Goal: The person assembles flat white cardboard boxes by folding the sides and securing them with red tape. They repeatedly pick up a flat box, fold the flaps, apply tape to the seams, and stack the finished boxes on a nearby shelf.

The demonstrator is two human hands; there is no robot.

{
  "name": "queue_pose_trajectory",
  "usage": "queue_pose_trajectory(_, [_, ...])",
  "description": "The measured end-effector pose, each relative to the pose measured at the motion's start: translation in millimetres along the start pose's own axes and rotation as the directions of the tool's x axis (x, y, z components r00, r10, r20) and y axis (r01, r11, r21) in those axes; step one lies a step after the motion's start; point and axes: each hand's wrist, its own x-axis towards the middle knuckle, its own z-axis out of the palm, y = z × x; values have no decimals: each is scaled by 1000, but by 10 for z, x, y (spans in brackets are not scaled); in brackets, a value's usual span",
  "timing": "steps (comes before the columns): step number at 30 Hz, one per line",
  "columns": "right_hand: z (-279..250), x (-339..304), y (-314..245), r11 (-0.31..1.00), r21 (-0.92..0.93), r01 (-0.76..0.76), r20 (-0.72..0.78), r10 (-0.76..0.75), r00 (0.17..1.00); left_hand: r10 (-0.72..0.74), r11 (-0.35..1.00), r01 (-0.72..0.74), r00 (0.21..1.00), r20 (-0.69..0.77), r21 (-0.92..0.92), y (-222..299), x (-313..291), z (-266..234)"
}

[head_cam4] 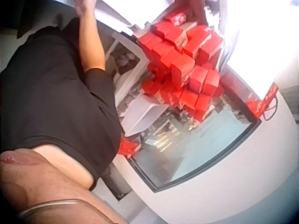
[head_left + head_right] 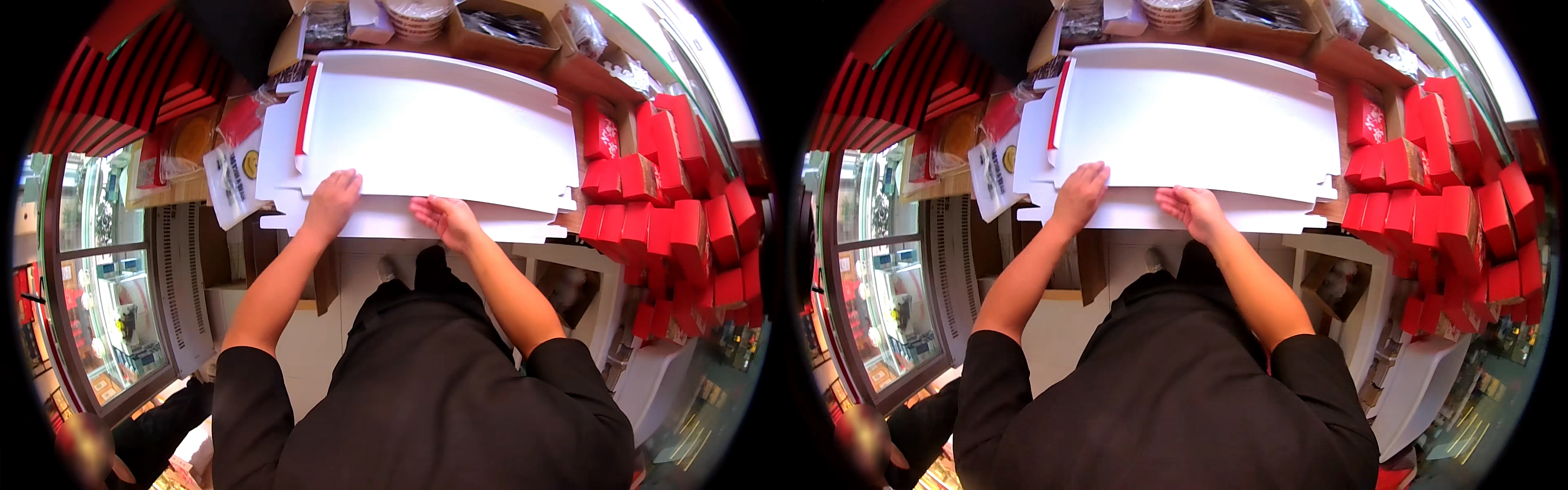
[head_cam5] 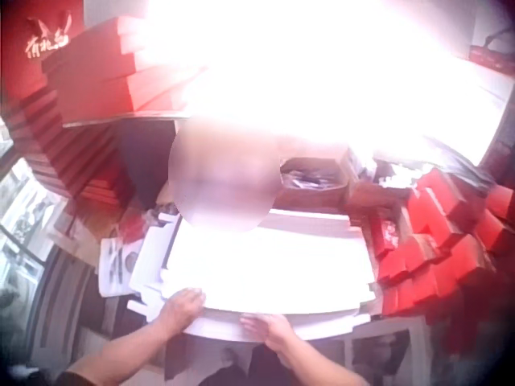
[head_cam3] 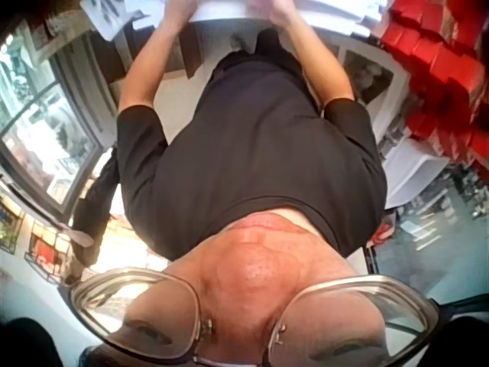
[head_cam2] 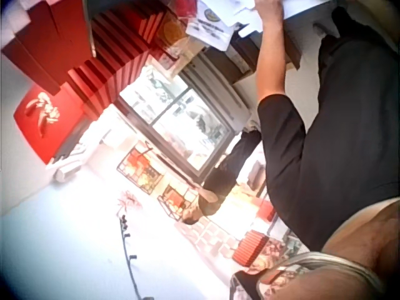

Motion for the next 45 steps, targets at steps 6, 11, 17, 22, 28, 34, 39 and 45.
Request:
queue_pose_trajectory(6, [101, -375, -192, -92, -915, 392, 389, -450, 804, 26, 998, -23, 999, 44, -53, -82, -45, -143])
queue_pose_trajectory(11, [-153, -60, -372, -576, -699, 423, 664, -305, 682, 37, 992, -20, 990, 134, -123, -101, 17, -112])
queue_pose_trajectory(17, [-167, 134, -632, -580, -630, 517, 697, -128, 706, -30, 967, 86, 973, 227, -240, -153, 160, -157])
queue_pose_trajectory(22, [-79, 263, -757, -517, -712, 475, 575, -43, 817, -131, 939, 232, 924, 358, -255, -278, 353, -126])
queue_pose_trajectory(28, [-237, 229, -694, -600, -597, 533, 685, -36, 728, -141, 945, 247, 897, 418, -212, -289, 384, -156])
queue_pose_trajectory(34, [-463, 78, -687, -513, -702, 494, 655, -195, 730, -113, 950, 194, 944, 309, -246, -255, 276, -175])
queue_pose_trajectory(39, [-287, 168, -810, -373, -826, 423, 506, -158, 848, -73, 958, 164, 932, 355, -234, -293, 344, -229])
queue_pose_trajectory(45, [-103, 183, -580, -407, -851, 332, 447, -232, 864, 111, 960, -30, 953, 281, -277, 354, 751, 176])
